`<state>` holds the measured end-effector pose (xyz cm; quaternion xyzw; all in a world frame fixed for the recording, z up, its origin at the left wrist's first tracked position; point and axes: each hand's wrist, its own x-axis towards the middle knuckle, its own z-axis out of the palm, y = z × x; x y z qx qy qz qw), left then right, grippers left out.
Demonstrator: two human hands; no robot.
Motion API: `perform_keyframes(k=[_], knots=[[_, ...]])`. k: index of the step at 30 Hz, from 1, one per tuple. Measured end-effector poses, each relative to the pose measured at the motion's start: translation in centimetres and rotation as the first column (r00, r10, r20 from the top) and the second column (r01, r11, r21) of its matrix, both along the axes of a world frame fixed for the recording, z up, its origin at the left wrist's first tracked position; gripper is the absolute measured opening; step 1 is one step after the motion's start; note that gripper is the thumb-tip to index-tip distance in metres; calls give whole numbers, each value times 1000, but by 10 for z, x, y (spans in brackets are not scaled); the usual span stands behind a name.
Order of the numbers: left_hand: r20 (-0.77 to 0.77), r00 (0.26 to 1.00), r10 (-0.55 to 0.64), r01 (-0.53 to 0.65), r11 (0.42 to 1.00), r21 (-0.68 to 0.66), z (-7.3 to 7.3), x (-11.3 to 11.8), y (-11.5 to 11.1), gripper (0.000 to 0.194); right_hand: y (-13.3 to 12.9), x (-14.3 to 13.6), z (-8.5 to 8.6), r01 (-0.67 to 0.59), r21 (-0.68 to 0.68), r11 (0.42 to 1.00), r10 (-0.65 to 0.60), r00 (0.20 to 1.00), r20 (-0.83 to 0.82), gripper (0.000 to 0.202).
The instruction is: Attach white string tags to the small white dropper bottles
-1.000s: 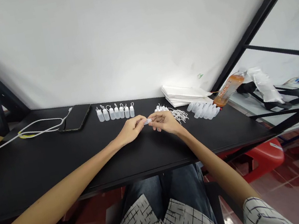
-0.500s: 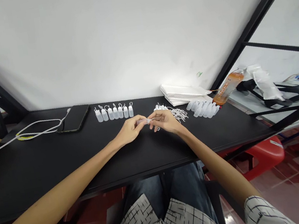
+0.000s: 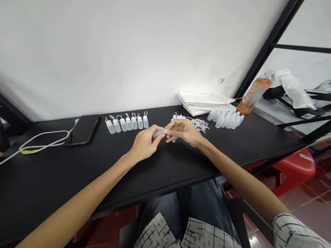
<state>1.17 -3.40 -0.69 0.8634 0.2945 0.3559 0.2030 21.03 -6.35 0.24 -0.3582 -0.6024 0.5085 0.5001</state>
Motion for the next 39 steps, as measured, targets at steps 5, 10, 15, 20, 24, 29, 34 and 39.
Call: perform_keyframes(k=[5,10,15,20,24,29,34,39], knots=[[-43,999,21,-17,994,108,0,-1,-3,19,0,-1,0,15,4,1000,-15,1000,8,36],[-102,994,35,-15,981,196,1,-2,-6,21,-1,-1,1,28,6,1000,-28,999,39,38],[-178,981,78,-40,977,209,3,-2,-5,27,-1,-1,6,47,49,998,-51,995,86,37],[-153,981,119,-88,977,194,4,-2,0,27,2,-2,4,83,83,993,-95,984,151,36],[-122,987,106,-92,989,114,4,-3,3,25,5,-1,1,61,69,996,-72,983,171,37],[89,996,-10,35,958,-286,5,-1,8,35,7,2,0,116,81,990,-128,978,167,44],[398,918,0,260,757,-599,6,0,11,39,8,4,-1,165,123,979,-192,947,257,34],[479,875,76,342,604,-720,7,1,11,23,10,7,-3,288,309,906,-398,828,396,22]])
